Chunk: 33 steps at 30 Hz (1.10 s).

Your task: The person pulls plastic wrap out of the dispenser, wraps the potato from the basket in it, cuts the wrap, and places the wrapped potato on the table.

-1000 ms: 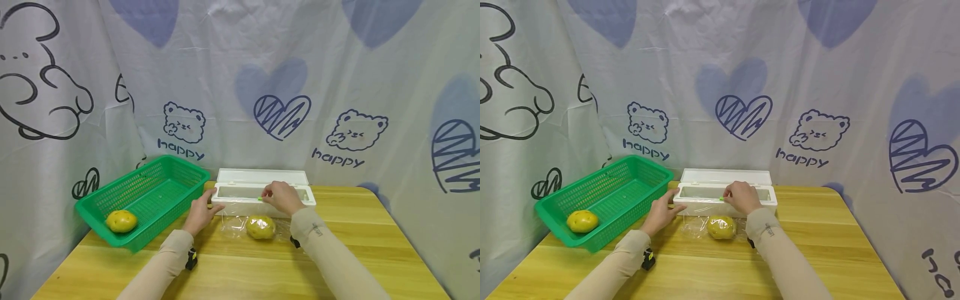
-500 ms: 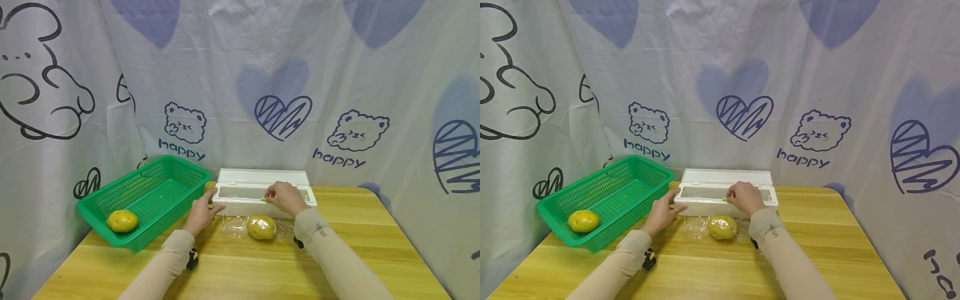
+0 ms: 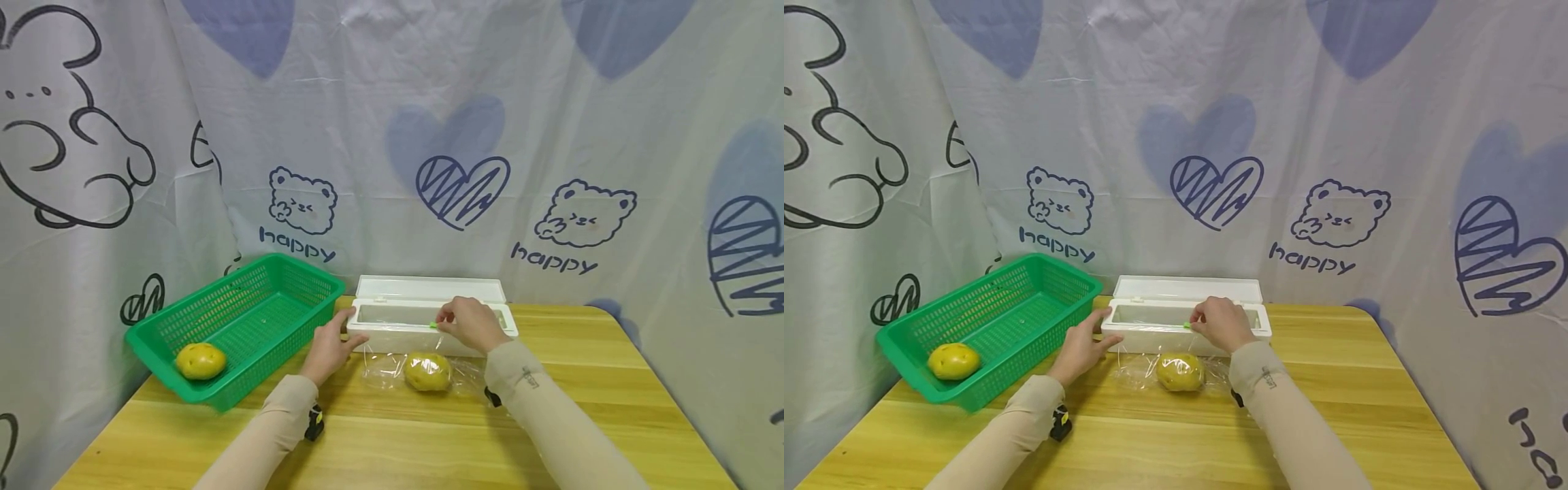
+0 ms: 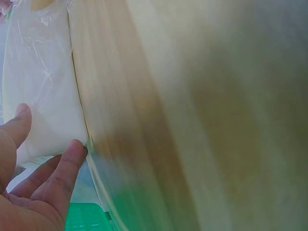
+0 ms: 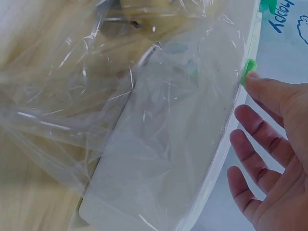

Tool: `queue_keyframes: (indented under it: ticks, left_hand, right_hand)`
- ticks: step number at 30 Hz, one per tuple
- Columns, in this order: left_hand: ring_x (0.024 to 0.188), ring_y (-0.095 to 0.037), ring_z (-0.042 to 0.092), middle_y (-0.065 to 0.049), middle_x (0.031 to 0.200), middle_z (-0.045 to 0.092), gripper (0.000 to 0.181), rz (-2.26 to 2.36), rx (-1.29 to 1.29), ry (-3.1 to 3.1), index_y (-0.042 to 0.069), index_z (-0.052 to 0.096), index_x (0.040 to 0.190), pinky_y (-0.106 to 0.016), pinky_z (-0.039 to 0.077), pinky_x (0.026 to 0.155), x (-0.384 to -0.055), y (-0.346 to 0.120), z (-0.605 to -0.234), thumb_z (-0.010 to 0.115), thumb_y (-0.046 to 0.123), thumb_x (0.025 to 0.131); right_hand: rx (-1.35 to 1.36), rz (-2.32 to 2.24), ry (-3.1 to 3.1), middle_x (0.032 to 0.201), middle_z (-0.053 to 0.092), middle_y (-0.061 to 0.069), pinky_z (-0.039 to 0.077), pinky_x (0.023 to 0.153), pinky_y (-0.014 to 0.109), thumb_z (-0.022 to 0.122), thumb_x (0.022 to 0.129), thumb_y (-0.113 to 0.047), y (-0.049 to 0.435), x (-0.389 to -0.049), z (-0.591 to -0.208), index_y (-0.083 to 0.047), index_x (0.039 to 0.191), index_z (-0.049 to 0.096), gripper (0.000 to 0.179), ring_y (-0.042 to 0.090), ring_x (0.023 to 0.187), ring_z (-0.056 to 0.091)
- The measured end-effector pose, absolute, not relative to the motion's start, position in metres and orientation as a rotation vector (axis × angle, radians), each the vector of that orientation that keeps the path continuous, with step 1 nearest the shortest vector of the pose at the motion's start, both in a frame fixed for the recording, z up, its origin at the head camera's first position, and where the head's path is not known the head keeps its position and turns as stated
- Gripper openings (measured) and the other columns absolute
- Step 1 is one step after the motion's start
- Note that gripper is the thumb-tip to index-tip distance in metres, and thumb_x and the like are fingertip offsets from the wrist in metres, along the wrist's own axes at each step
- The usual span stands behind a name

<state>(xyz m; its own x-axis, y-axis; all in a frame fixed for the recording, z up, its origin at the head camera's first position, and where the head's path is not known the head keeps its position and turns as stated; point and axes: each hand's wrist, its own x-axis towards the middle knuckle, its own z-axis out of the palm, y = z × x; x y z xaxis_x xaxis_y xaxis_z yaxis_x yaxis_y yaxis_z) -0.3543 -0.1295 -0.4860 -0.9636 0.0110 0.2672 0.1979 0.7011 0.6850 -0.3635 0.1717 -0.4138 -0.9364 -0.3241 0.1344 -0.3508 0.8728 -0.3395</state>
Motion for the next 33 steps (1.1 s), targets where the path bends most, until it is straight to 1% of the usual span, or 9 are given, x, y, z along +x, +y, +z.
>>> queue_keyframes:
  ticks: [8,18,25,30,33]
  left_hand:
    - [0.112,-0.041,0.068,-0.021,0.120,0.077,0.064,-1.098,-0.172,-2.680,0.010,0.059,0.150,-0.056,0.058,0.099,-0.355,-0.128,-0.486,0.084,0.027,0.094]
    - [0.115,-0.042,0.068,-0.023,0.122,0.076,0.064,-1.101,-0.166,-2.686,0.010,0.058,0.151,-0.056,0.058,0.098,-0.354,-0.128,-0.485,0.084,0.028,0.095]
    - [0.112,-0.042,0.069,-0.024,0.120,0.076,0.063,-1.082,-0.175,-2.678,0.009,0.058,0.150,-0.056,0.059,0.096,-0.355,-0.129,-0.486,0.083,0.027,0.095]
    - [0.112,-0.042,0.071,-0.026,0.120,0.076,0.064,-1.095,-0.176,-2.673,0.009,0.058,0.151,-0.055,0.060,0.096,-0.356,-0.130,-0.487,0.084,0.026,0.094]
    - [0.111,-0.042,0.073,-0.026,0.120,0.076,0.065,-1.103,-0.177,-2.669,0.010,0.058,0.151,-0.056,0.060,0.096,-0.356,-0.131,-0.487,0.084,0.027,0.094]
  right_hand:
    - [0.537,0.555,-2.963,0.104,0.075,0.003,0.059,0.085,0.042,0.079,0.098,-0.023,0.176,-0.363,-0.414,-0.019,0.100,0.081,0.005,0.019,0.092,0.067]
    - [0.537,0.520,-2.952,0.102,0.075,0.003,0.058,0.081,0.041,0.079,0.098,-0.024,0.184,-0.363,-0.416,-0.019,0.097,0.081,0.005,0.018,0.090,0.066]
    - [0.535,0.493,-2.947,0.101,0.074,0.003,0.058,0.084,0.043,0.079,0.098,-0.024,0.197,-0.364,-0.418,-0.019,0.098,0.081,0.005,0.020,0.091,0.066]
    - [0.560,0.510,-2.935,0.100,0.074,0.005,0.058,0.087,0.045,0.079,0.098,-0.022,0.208,-0.365,-0.420,-0.017,0.098,0.082,0.006,0.021,0.092,0.067]
    - [0.560,0.517,-2.937,0.099,0.073,0.005,0.058,0.087,0.044,0.079,0.098,-0.021,0.214,-0.365,-0.420,-0.016,0.098,0.081,0.006,0.021,0.091,0.066]
